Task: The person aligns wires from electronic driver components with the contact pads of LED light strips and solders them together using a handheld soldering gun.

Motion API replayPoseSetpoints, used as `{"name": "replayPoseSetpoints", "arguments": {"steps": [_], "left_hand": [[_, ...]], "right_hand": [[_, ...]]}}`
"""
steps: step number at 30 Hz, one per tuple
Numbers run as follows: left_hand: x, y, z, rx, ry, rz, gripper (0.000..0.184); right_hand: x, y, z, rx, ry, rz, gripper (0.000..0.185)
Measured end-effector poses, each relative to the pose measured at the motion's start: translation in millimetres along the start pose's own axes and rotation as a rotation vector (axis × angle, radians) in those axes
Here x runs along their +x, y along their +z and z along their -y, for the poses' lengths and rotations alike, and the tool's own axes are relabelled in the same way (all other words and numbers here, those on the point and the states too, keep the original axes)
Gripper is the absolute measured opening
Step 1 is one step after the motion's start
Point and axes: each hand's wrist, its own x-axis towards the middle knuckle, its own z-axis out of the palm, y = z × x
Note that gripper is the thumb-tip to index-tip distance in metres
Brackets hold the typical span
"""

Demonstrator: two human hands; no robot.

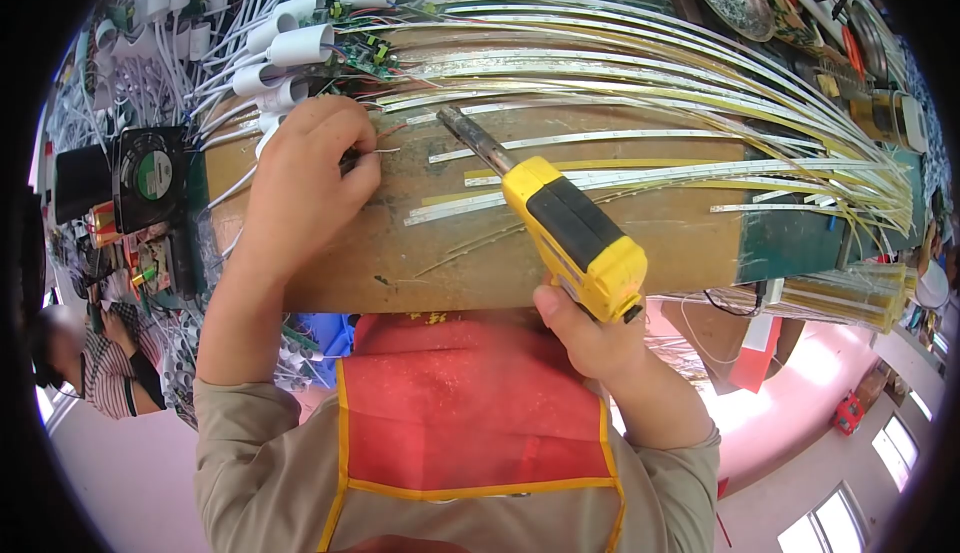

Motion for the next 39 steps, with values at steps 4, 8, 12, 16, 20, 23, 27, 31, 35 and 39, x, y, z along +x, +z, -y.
{"name": "replayPoseSetpoints", "arguments": {"steps": [4,8,12,16,20,23,27,31,35,39], "left_hand": [[-1,-1,1,-0.008,0.012,0.038,0.006],[0,4,4,-0.025,0.081,-0.024,0.007],[0,10,7,-0.029,0.124,-0.105,0.009],[-1,11,8,-0.06,0.075,-0.118,0.012],[-1,5,0,0.009,-0.041,-0.046,0.017],[0,6,-5,-0.002,-0.09,-0.056,0.017],[-1,10,0,0.032,-0.037,-0.104,0.015],[0,16,5,0.075,0.093,-0.151,0.014],[1,16,3,0.134,0.099,-0.099,0.014],[1,18,1,0.134,0.085,-0.11,0.011]], "right_hand": [[1,0,-2,-0.005,-0.031,0.007,0.057],[1,-1,-2,-0.015,-0.014,0.006,0.057],[1,0,1,0.004,0.015,0.006,0.057],[2,2,3,0.013,0.021,-0.004,0.056],[2,3,4,0.002,0.012,-0.008,0.056],[2,2,5,-0.001,0.015,-0.002,0.056],[2,2,4,0.008,0.01,0.004,0.057],[2,0,0,-0.009,-0.015,0.002,0.058],[2,2,1,0.008,-0.012,-0.009,0.059],[1,2,1,0.002,-0.01,-0.012,0.059]]}}
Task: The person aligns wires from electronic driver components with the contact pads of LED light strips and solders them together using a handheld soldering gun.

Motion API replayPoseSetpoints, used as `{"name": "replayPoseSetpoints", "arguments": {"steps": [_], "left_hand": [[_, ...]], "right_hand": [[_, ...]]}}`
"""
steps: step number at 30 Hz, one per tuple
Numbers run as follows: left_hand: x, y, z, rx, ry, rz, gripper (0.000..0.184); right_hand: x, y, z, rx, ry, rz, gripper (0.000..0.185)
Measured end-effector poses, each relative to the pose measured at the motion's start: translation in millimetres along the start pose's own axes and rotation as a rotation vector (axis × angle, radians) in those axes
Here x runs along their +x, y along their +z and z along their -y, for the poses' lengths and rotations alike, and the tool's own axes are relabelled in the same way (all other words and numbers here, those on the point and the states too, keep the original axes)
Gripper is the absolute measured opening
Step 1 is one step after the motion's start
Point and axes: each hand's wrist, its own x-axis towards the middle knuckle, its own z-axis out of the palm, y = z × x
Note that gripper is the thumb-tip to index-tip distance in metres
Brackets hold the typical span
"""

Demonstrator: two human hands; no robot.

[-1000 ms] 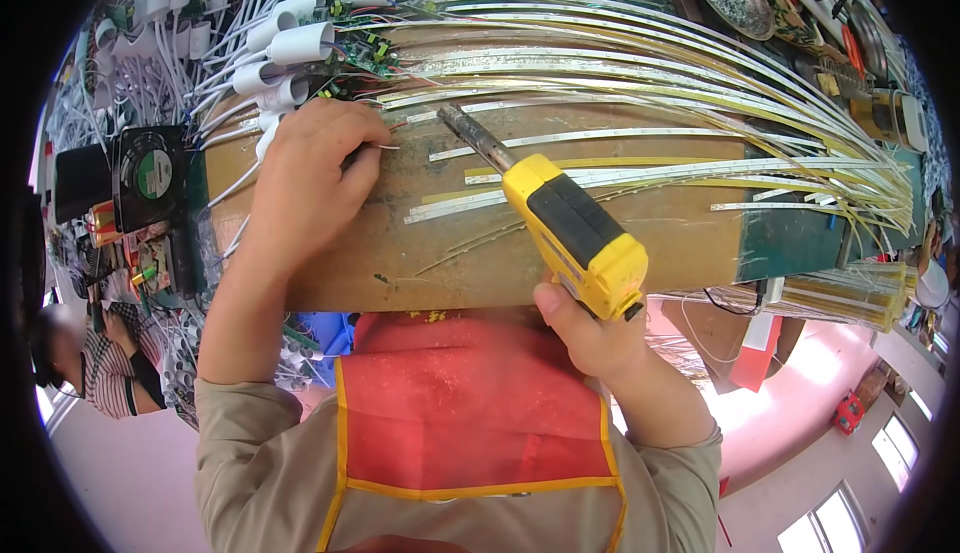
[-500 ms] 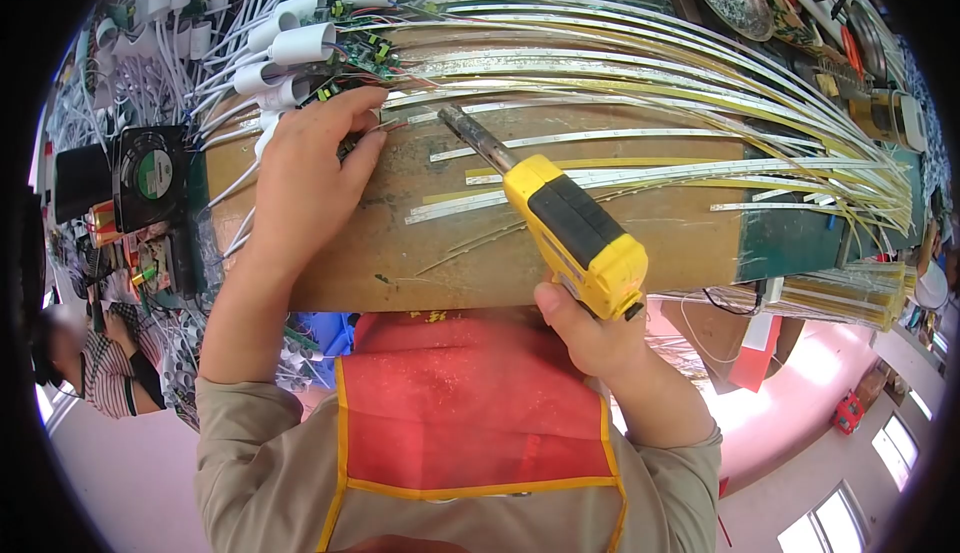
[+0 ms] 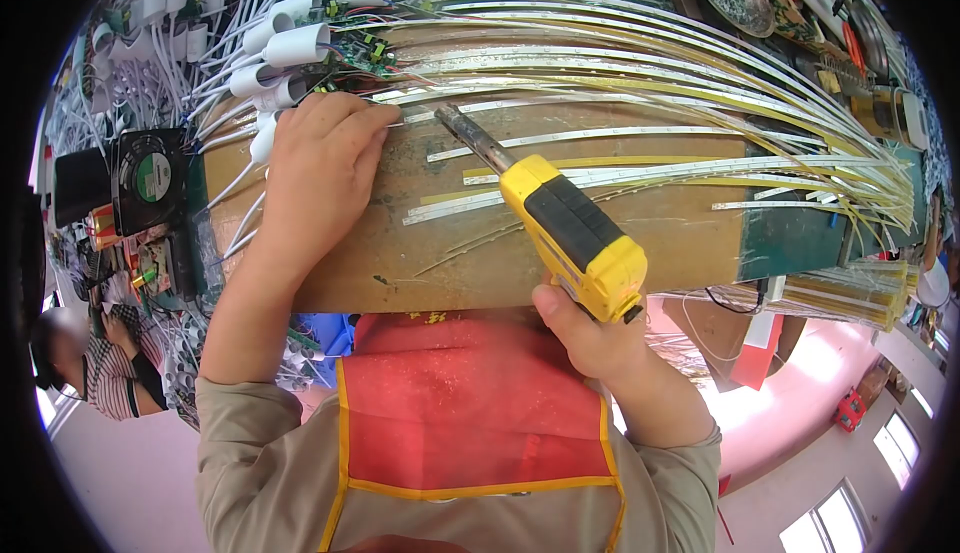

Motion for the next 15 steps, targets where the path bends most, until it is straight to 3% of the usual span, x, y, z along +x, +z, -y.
{"name": "replayPoseSetpoints", "arguments": {"steps": [15], "left_hand": [[5.5,-0.1,-5.6,-0.063,-0.103,-0.005,0.009]], "right_hand": [[-0.9,-0.1,-1.8,-0.003,-0.021,-0.005,0.057]]}}
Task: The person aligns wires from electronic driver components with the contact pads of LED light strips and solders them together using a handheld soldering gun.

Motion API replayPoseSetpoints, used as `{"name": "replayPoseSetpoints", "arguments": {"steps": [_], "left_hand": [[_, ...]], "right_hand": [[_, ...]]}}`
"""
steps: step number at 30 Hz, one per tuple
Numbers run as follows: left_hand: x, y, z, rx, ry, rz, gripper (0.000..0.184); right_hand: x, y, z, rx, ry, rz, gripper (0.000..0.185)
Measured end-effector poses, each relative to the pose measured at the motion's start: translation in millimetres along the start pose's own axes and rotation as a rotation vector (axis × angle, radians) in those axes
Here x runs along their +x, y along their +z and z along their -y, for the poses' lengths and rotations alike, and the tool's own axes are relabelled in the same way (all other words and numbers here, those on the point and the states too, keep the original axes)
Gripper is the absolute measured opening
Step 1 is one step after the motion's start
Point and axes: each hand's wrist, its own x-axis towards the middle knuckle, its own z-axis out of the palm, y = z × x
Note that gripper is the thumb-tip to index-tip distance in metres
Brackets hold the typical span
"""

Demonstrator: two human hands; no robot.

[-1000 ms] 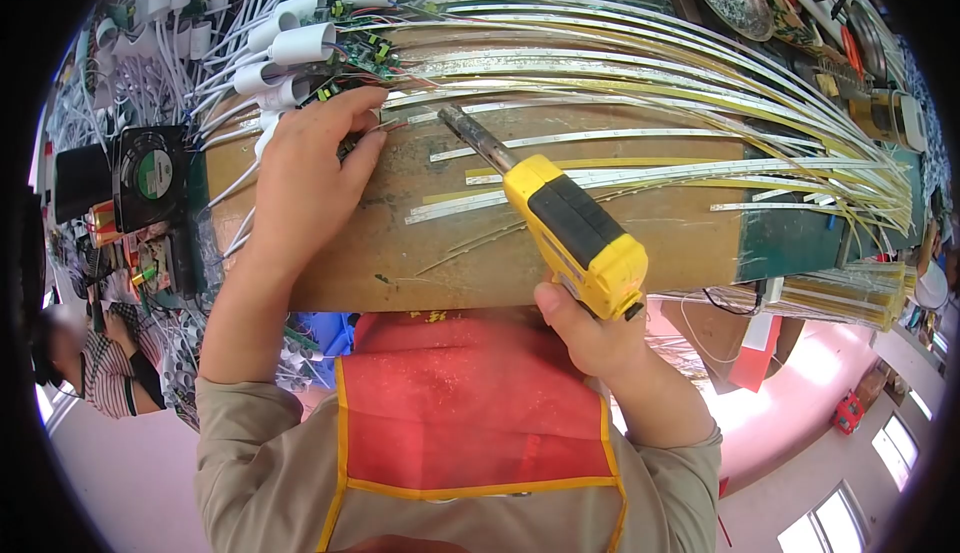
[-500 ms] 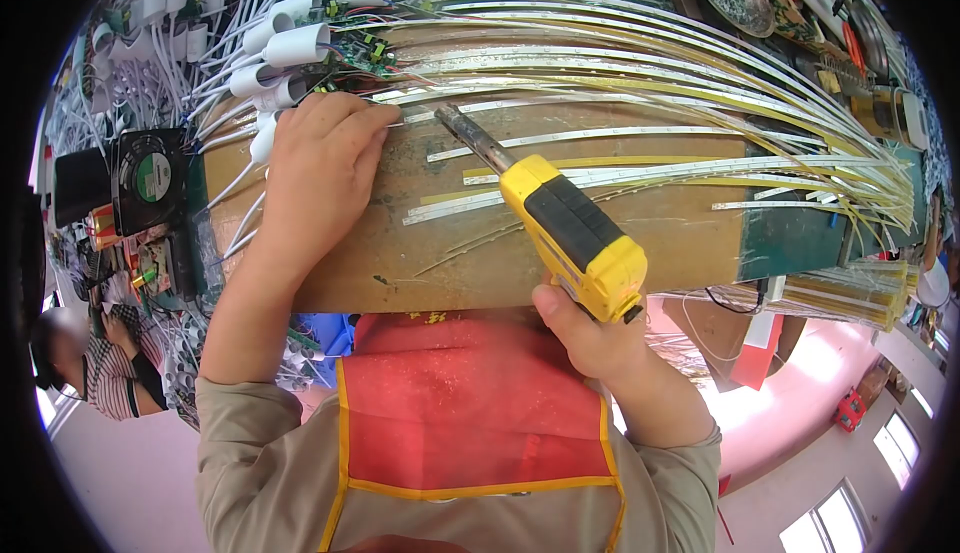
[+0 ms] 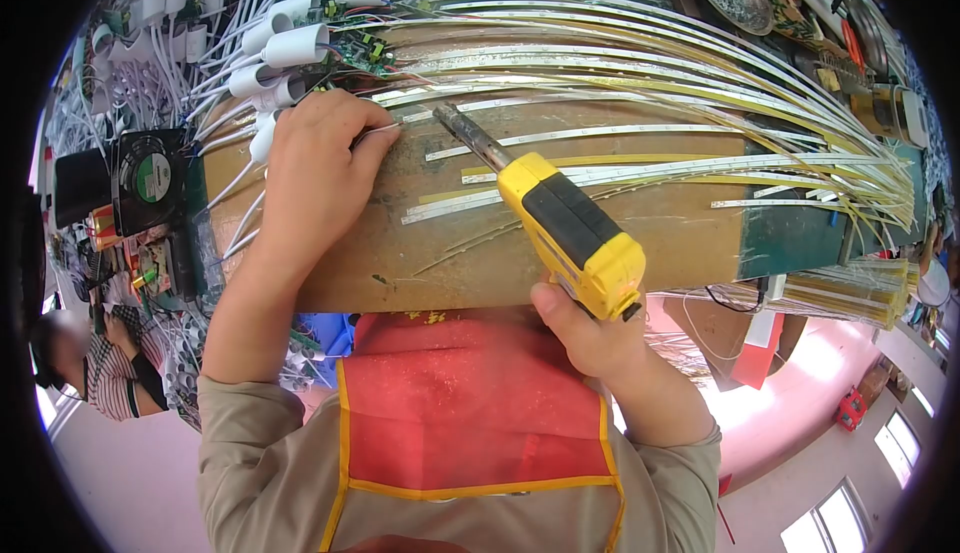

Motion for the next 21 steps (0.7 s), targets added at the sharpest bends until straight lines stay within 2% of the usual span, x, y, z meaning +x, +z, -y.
{"name": "replayPoseSetpoints", "arguments": {"steps": [13,21], "left_hand": [[-2.3,1.8,2.5,0.039,0.044,-0.037,0.004],[-3.3,-5.4,-3.2,0.294,0.158,0.12,0.017]], "right_hand": [[0.9,-4.2,0.2,-0.084,-0.019,0.04,0.053],[1.3,-3.3,2.9,-0.066,0.009,0.035,0.053]]}}
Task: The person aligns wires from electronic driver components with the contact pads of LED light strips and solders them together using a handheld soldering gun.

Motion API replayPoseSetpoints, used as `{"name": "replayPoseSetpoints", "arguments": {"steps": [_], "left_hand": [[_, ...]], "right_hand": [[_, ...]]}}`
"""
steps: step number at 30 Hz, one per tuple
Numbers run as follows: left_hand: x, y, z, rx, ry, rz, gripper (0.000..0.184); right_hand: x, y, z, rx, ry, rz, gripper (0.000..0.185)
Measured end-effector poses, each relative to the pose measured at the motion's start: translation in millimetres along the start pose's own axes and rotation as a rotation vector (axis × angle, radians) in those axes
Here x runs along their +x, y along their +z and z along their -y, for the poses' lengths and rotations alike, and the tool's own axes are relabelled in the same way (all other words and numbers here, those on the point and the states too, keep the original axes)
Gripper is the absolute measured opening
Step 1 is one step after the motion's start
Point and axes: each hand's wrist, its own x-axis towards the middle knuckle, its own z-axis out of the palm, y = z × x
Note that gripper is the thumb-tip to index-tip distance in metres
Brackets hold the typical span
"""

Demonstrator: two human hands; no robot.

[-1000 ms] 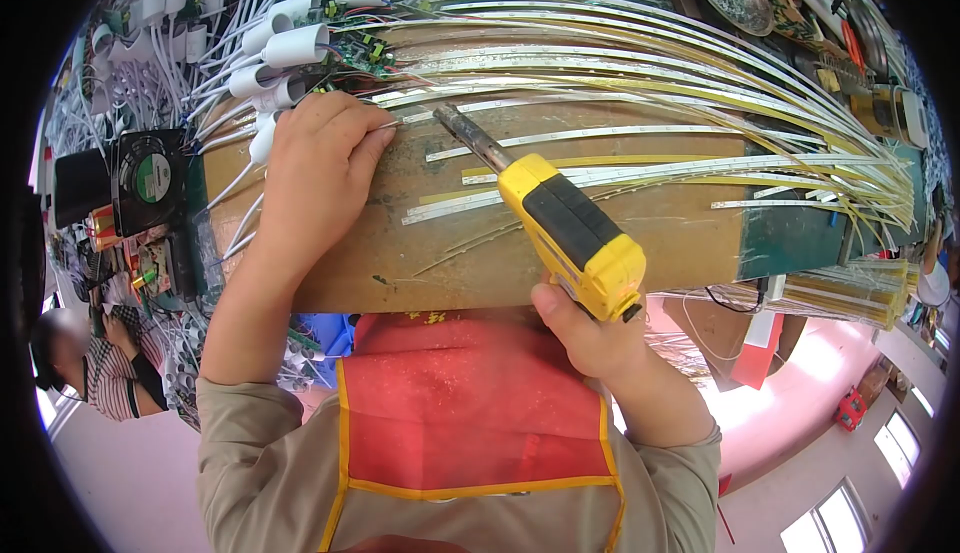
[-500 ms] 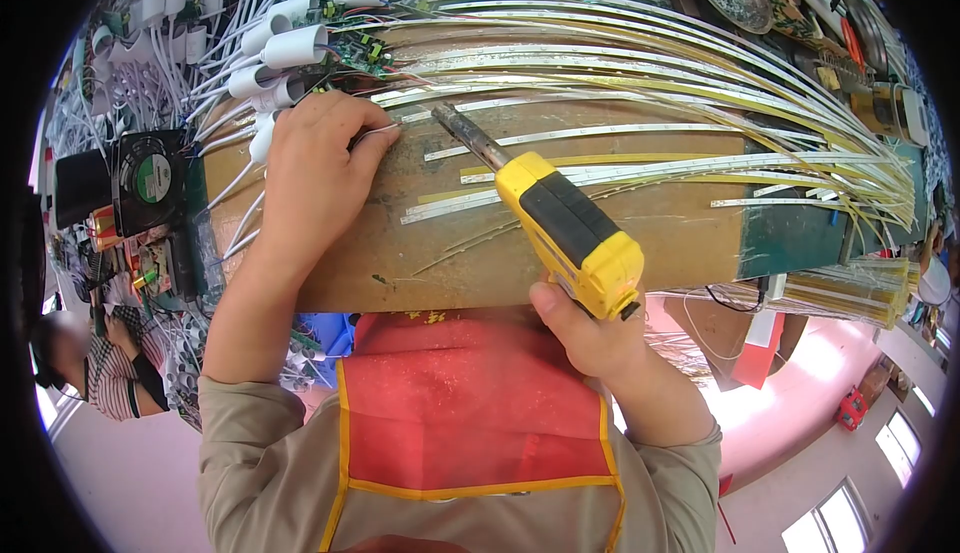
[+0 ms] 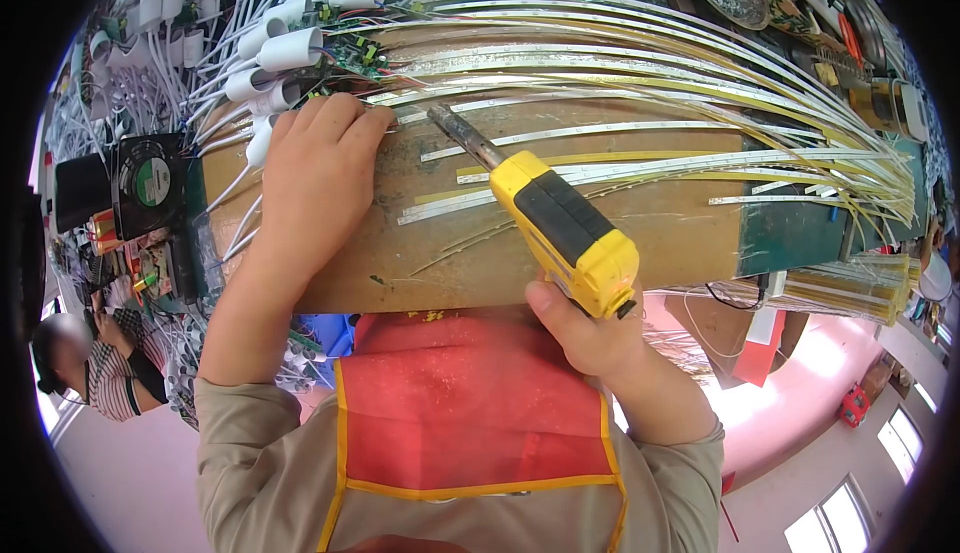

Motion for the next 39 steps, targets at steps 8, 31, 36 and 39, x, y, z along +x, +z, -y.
{"name": "replayPoseSetpoints", "arguments": {"steps": [8,31,36,39], "left_hand": [[-1.9,-0.4,-1.6,-0.227,-0.091,-0.074,0.012],[4.5,6.6,3.4,-0.369,-0.158,-0.155,0.006],[1.0,1.0,3.3,-0.335,-0.151,-0.08,0.009],[0.2,2.8,4.1,-0.333,-0.137,-0.095,0.009]], "right_hand": [[-2.8,-1.4,2.6,0.133,0.091,-0.036,0.023],[-2.7,-1.6,0.1,0.147,0.078,-0.021,0.023],[-1.3,-0.1,-2.3,0.073,0.008,0.007,0.04],[-1.7,0.3,0.6,0.125,0.044,-0.019,0.032]]}}
